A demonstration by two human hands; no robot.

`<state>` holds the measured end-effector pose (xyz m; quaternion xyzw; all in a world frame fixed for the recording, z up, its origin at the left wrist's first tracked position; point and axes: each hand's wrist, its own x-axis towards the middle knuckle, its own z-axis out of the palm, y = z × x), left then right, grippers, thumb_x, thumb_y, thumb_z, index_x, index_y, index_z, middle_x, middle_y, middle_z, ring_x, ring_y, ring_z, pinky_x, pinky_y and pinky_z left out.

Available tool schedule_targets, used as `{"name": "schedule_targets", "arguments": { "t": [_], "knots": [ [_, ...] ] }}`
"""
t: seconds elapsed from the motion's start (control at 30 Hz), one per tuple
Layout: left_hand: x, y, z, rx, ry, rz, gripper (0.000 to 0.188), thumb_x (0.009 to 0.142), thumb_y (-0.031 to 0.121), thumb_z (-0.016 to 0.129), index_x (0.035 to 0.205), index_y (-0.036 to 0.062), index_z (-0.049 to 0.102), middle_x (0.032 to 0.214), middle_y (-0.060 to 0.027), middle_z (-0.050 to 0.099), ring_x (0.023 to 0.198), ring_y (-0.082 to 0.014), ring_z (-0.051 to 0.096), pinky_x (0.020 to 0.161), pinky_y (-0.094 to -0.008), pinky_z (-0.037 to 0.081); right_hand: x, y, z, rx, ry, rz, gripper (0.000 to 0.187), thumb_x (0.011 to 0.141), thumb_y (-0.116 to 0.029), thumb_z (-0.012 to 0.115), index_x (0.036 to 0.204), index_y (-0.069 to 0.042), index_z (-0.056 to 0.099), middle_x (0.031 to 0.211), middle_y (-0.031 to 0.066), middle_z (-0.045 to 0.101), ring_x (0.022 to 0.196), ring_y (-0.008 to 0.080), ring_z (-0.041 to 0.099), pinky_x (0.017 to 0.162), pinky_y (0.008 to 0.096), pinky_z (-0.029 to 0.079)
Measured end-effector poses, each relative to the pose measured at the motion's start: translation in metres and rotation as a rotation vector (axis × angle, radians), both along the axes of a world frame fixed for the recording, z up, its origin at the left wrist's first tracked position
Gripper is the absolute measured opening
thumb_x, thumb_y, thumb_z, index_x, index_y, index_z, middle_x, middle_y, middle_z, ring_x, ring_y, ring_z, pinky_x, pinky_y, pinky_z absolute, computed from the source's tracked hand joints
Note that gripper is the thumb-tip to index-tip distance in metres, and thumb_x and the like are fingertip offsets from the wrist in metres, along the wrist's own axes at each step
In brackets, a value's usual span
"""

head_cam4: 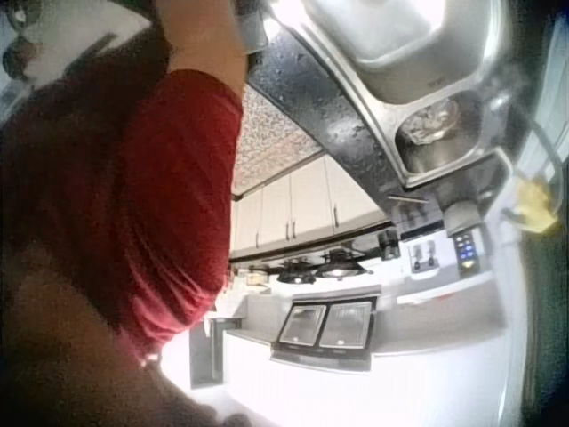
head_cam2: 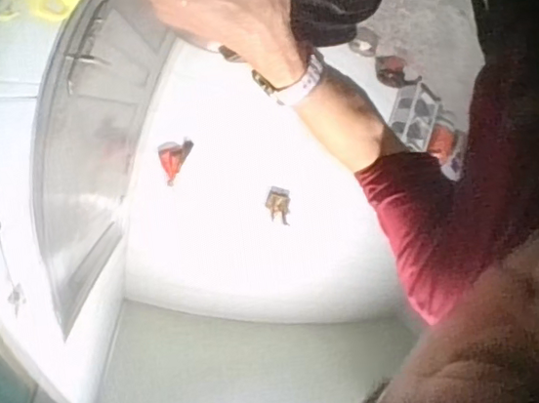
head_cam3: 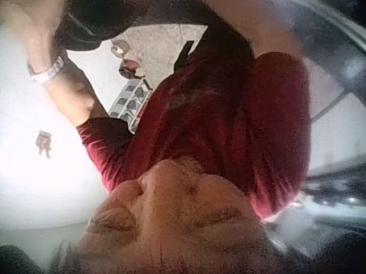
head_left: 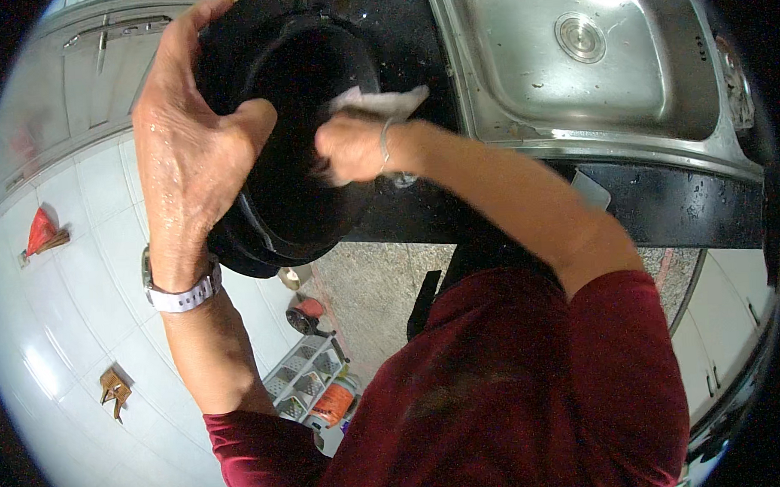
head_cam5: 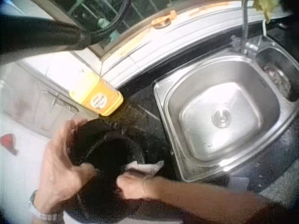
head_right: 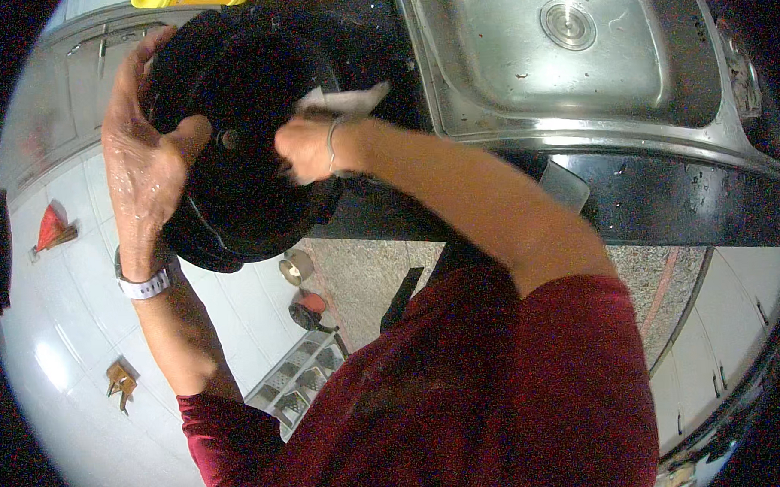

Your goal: The person washes a detachable pot in a sink, then wipes the interior and exterior of a multi-cooker and the surrounding countertop using a cloth.

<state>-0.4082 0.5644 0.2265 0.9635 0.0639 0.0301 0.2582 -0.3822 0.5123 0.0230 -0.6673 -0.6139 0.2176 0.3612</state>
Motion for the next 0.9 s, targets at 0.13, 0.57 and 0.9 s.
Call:
{"name": "schedule_targets", "arguments": {
  "t": [0.13, 0.57, 0.9],
  "knots": [
    [-0.003, -0.003, 0.001, 0.036, -0.028, 0.009, 0.072, 0.066, -0.014, 0.054, 0.136, -0.0013, 0.048, 0.127, -0.0150, 0.061, 0.118, -0.0237, 0.059, 0.105, -0.0335, 0.044, 0.040, -0.018, -0.001, 0.419, 0.102, -0.317, 0.009, 0.075, -0.004, 0.060, 0.076, 0.002, 0.067, 0.079, 0.0198, 0.065, 0.078, 0.0315, 0.067, 0.074, 0.0413, 0.056],
    [0.001, -0.039, 0.018, 0.097, -0.066, 0.071, 0.061, 0.061, -0.005, 0.059, 0.122, -0.0081, 0.052, 0.111, -0.0181, 0.065, 0.107, -0.0216, 0.061, 0.098, -0.0301, 0.047, -0.016, -0.069, -0.005, 0.154, 0.089, 0.156, 0.013, 0.080, -0.009, 0.060, 0.091, -0.007, 0.056, 0.085, 0.0166, 0.063, 0.098, 0.0372, 0.066, 0.083, 0.0484, 0.053],
    [-0.001, -0.058, 0.022, 0.269, -0.095, 0.054, 0.061, 0.062, -0.005, 0.058, 0.123, -0.0060, 0.052, 0.110, -0.0201, 0.066, 0.105, -0.0256, 0.064, 0.097, -0.0322, 0.049, 0.053, -0.051, 0.047, 0.751, -0.697, -0.433, 0.012, 0.075, -0.024, 0.063, 0.071, -0.013, 0.064, 0.085, 0.0047, 0.060, 0.091, 0.0232, 0.060, 0.079, 0.0366, 0.047]
  ]
}}
